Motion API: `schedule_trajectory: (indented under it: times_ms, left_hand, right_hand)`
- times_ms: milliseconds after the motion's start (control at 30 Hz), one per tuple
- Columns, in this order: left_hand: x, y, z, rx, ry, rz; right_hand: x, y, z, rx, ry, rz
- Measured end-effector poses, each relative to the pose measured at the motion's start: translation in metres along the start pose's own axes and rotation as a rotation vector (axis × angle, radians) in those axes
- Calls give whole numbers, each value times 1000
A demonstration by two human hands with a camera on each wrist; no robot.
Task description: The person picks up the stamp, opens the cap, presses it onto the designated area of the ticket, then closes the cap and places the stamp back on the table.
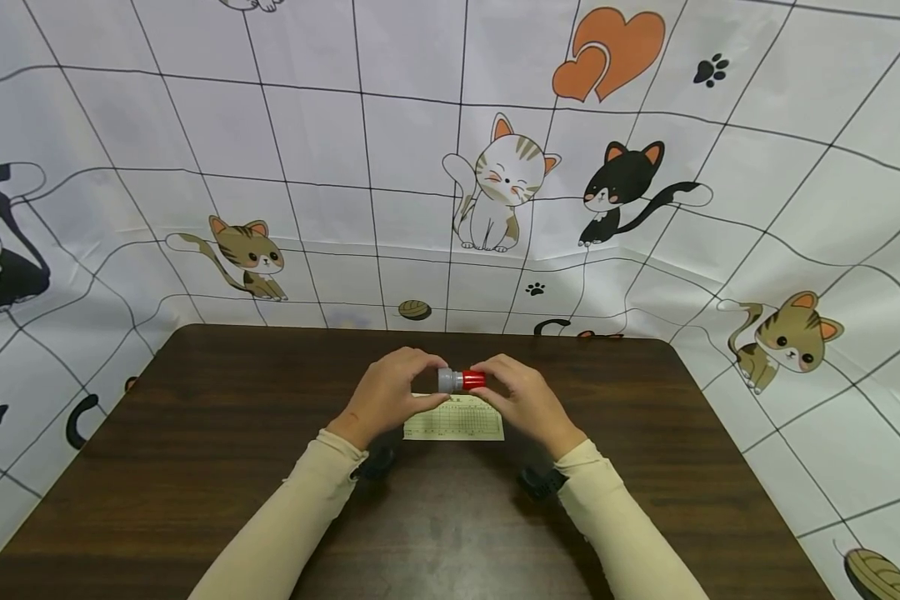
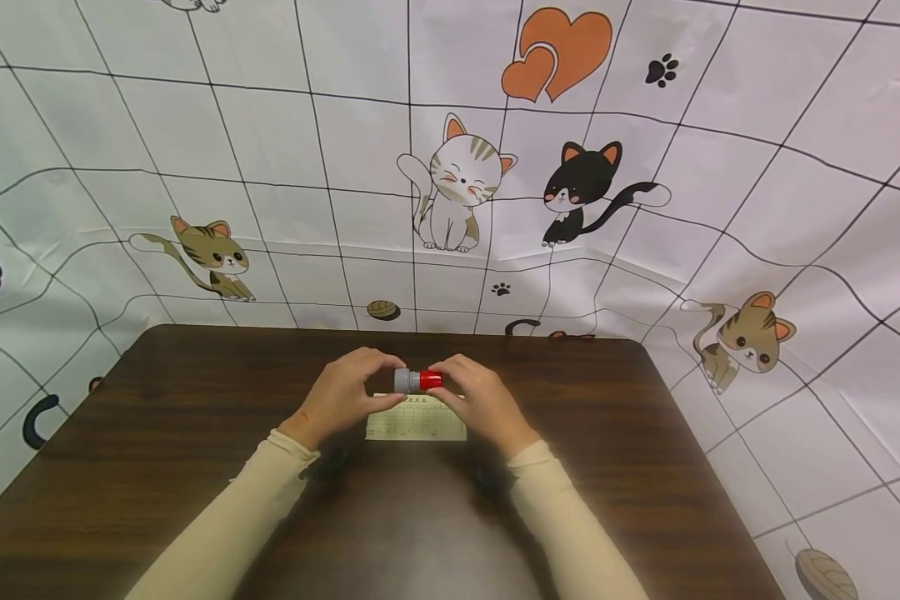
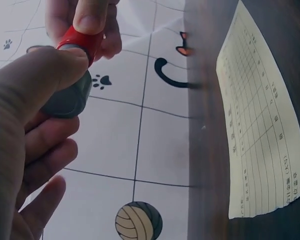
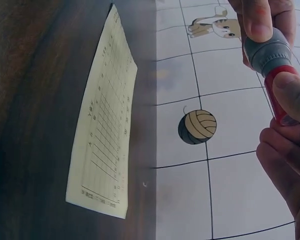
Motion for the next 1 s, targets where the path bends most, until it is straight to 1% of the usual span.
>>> schedule_trajectory:
  times_ms: [67,133,233,300,400,567,767,867,1000]
  left_hand:
    - [0,0,-1,11,11,15]
    - [-2,1,-2,0,18,10]
    - [-9,5,-6,-7,8,-27]
    - [-14,7,-8,-4,-5,-60]
    - [-19,9,-10,3,1,-81]
    - [-21,11,-10,-9,32,-72]
    - [-21,13,-11,10,3,-66]
    - [-22,13,-12,21,0,-78]
    - [-24,13,-12,27,7,-113]
  right_hand:
    - [0,0,-1,-4,5,-7]
    - [0,0,-3,-16,14,-14]
    - [4,2,-8,-15,32,-4]
    - [8,5,-13,2,43,9]
    - [13,7,-19,30,52,17]
    - [17,8,-22,32,45,14]
    - [23,11,-22,54,70,41]
    - [25,12,-23,57,81,52]
    - [28,14,-24,44,97,58]
Point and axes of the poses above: each hand's wrist, its own y-axis away from the middle knuckle, its own z-axis out of the palm, x = y × z, the point moved 3 cm from there along -y, towards the middle knuckle, and after that the axes turned 3 degrees about -x, right-handed, at the moved point
